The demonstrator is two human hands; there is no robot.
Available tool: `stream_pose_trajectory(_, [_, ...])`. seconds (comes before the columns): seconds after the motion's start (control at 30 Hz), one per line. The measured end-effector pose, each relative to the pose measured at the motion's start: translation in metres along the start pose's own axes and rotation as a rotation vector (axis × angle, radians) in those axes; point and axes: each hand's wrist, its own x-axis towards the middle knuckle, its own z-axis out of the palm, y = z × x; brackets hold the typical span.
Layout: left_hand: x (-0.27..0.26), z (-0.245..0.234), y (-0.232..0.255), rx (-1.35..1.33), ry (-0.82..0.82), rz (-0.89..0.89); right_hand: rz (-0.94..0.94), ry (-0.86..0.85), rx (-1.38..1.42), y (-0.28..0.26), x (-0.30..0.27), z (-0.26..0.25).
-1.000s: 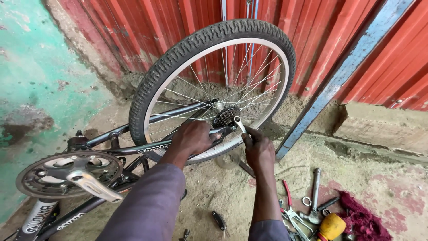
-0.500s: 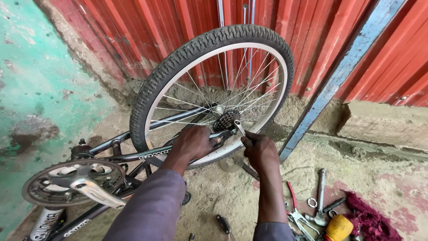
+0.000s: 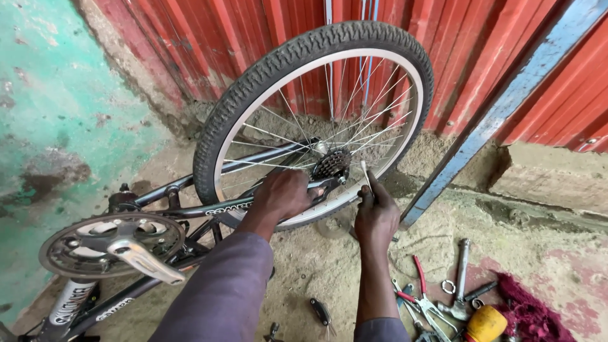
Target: The person works on the rear wheel and derailleur of a bicycle that is lying upside down. They use a wrench to tighten the axle nuts and adjust the derailleur mechanism, then use a screwdriver to make further adjustments to the derailleur.
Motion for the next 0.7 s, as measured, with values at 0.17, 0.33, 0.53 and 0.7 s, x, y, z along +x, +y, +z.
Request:
stream_pose_trajectory(0.17, [-0.002, -0.002, -0.001, -0.027, 0.005, -0.004, -0.042, -0.110, -0.316, 0.003, 0.009, 0.001])
stream_pose_trajectory(0.33, [-0.007, -0.011, 0.004, -0.044, 0.015, 0.001, 0.046, -0.205, -0.548, -0.001, 0.022, -0.002])
stream_pose_trajectory(0.53, [-0.004, -0.008, 0.003, -0.055, -0.030, -0.019, 0.064, -0.150, -0.361, -0.016, 0.017, -0.008])
stream_pose_trajectory(0.7, [0.003, -0.003, 0.000, -0.038, -0.031, -0.001, 0.035, -0.304, -0.576, -0.035, 0.012, -0.009])
